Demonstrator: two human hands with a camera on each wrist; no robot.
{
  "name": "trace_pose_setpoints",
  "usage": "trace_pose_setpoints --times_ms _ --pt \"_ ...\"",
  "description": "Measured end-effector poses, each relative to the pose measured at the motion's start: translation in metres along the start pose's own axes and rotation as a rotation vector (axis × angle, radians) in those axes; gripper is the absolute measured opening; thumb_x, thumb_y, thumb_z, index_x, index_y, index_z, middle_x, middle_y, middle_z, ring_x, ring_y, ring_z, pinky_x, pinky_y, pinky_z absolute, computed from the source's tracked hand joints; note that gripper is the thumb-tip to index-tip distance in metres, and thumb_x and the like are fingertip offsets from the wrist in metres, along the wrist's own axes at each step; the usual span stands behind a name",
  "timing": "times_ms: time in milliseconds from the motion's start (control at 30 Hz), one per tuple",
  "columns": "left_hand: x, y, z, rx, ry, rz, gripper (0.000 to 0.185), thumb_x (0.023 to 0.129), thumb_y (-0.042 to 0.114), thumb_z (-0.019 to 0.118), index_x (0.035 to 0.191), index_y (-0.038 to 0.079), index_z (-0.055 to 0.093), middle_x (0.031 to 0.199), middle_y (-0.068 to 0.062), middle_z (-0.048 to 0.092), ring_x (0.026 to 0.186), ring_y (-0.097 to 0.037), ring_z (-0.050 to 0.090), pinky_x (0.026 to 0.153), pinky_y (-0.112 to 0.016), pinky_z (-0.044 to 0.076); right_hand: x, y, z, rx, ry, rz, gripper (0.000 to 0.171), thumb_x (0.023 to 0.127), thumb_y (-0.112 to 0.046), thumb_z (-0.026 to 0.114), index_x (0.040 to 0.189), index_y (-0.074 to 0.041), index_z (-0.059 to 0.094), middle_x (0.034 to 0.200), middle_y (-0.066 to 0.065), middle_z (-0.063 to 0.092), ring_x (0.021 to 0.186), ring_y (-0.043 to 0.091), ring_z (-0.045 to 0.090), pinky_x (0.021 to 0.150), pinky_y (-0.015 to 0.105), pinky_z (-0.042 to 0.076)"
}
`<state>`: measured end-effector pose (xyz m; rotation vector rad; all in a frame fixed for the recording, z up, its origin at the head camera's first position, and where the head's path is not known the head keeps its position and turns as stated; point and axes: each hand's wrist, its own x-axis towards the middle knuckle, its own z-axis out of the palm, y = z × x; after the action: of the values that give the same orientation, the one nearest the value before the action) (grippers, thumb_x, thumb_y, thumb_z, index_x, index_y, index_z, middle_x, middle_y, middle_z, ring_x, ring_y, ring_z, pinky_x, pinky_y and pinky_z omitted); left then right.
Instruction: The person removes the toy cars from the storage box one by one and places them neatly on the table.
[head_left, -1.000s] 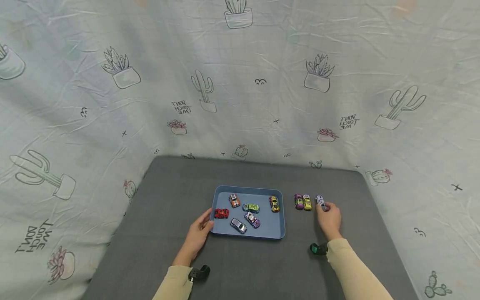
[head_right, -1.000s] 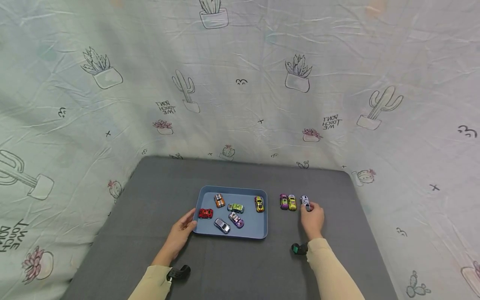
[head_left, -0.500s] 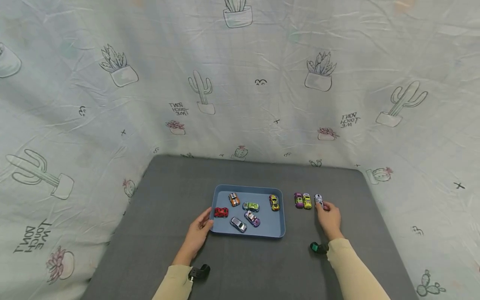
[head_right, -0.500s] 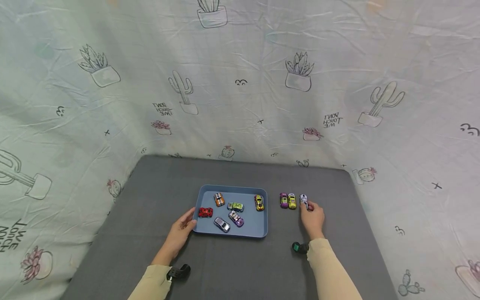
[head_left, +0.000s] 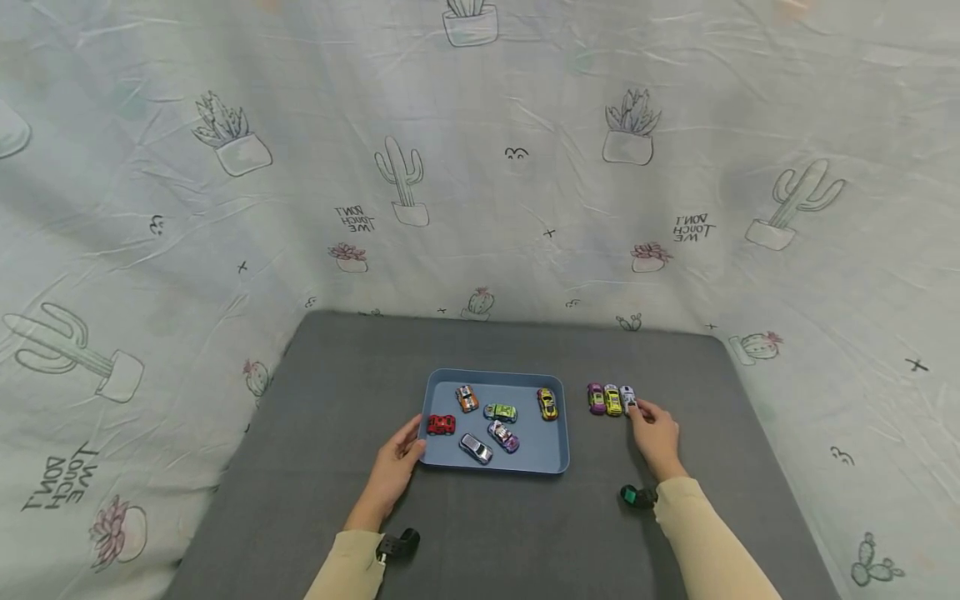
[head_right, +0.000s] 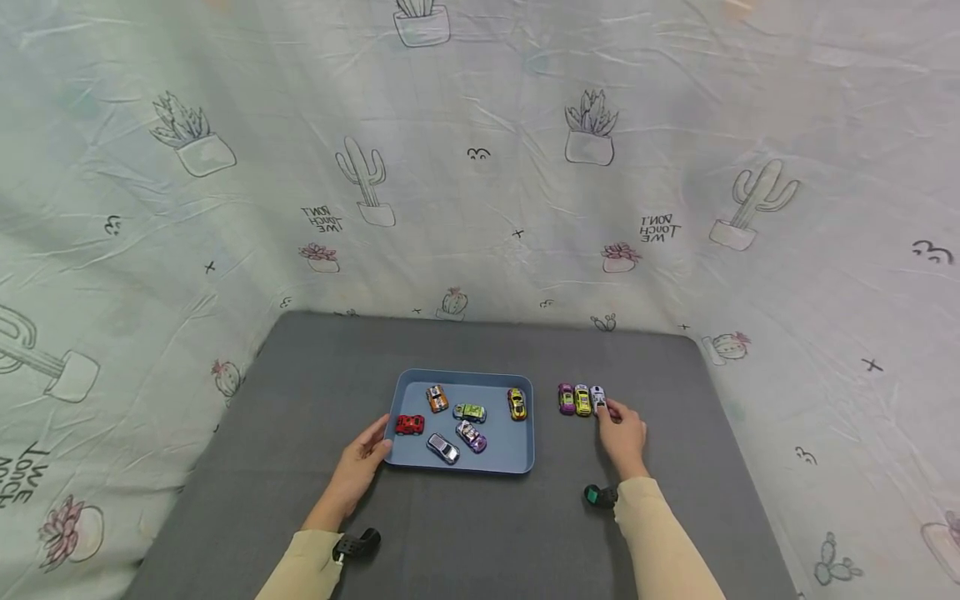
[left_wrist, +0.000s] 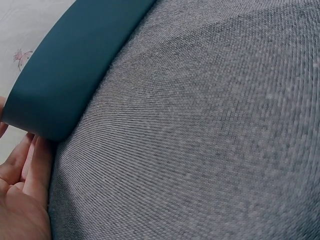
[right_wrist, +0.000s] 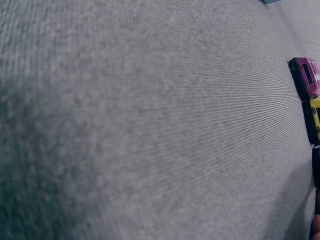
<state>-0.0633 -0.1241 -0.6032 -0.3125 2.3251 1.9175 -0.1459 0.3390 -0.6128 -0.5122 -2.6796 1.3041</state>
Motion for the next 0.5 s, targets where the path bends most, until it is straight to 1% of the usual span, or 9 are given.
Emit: trace_pose_setpoints --times_ms 133,233,300,367,500 --pt "-0.0005 0.0002 -0.0004 0.001 -0.002 0.012 0.049 0.098 0.02 0.059 0.146 0.022 0.046 0.146 -0.016 0.044 0.13 -0.034 0.044 0.105 -0.051 0.036 0.0 -0.0009 0.0005 -0.01 0.006 -0.02 0.039 0.096 -0.027 0.059 0.124 -0.001 0.064 0.106 0.018 0.063 0.104 0.034 0.044 0.087 0.045 0.033" --pt "-0.0012 0.0009 -0.0003 -0.004 0.004 0.002 0.049 0.098 0.02 0.06 0.145 0.025 0.047 0.145 -0.013 0.045 0.13 -0.032 0.044 0.105 -0.049 0.037 -0.0006 -0.0018 0.0005 -0.02 -0.001 -0.019 0.04 0.097 -0.028 0.058 0.125 0.0 0.063 0.106 0.019 0.062 0.102 0.034 0.043 0.084 0.045 0.032" --pt "-0.0015 0.0006 -0.0002 0.001 0.003 0.008 0.049 0.098 0.02 0.06 0.145 0.024 0.047 0.145 -0.014 0.045 0.13 -0.032 0.045 0.105 -0.05 0.037 -0.0013 -0.0025 0.0003 -0.02 -0.009 -0.014 0.042 0.097 -0.029 0.057 0.126 0.0 0.062 0.108 0.019 0.061 0.102 0.034 0.042 0.082 0.044 0.032" --pt "-0.0017 0.0004 0.0 0.0 0.004 -0.004 0.049 0.098 0.022 0.06 0.145 0.026 0.047 0.145 -0.012 0.046 0.13 -0.031 0.045 0.105 -0.048 0.037 -0.0019 -0.0027 0.0 -0.02 -0.017 -0.01 0.043 0.097 -0.03 0.056 0.127 0.001 0.061 0.109 0.019 0.061 0.102 0.034 0.042 0.081 0.044 0.032" --pt "-0.0014 -0.0003 -0.0001 -0.001 0.001 -0.01 0.049 0.098 0.023 0.06 0.144 0.028 0.047 0.145 -0.01 0.046 0.129 -0.029 0.045 0.105 -0.048 0.038 -0.0024 -0.0022 -0.0004 -0.025 -0.023 -0.001 0.045 0.097 -0.033 0.056 0.128 0.0 0.061 0.11 0.018 0.06 0.102 0.034 0.041 0.08 0.044 0.032"
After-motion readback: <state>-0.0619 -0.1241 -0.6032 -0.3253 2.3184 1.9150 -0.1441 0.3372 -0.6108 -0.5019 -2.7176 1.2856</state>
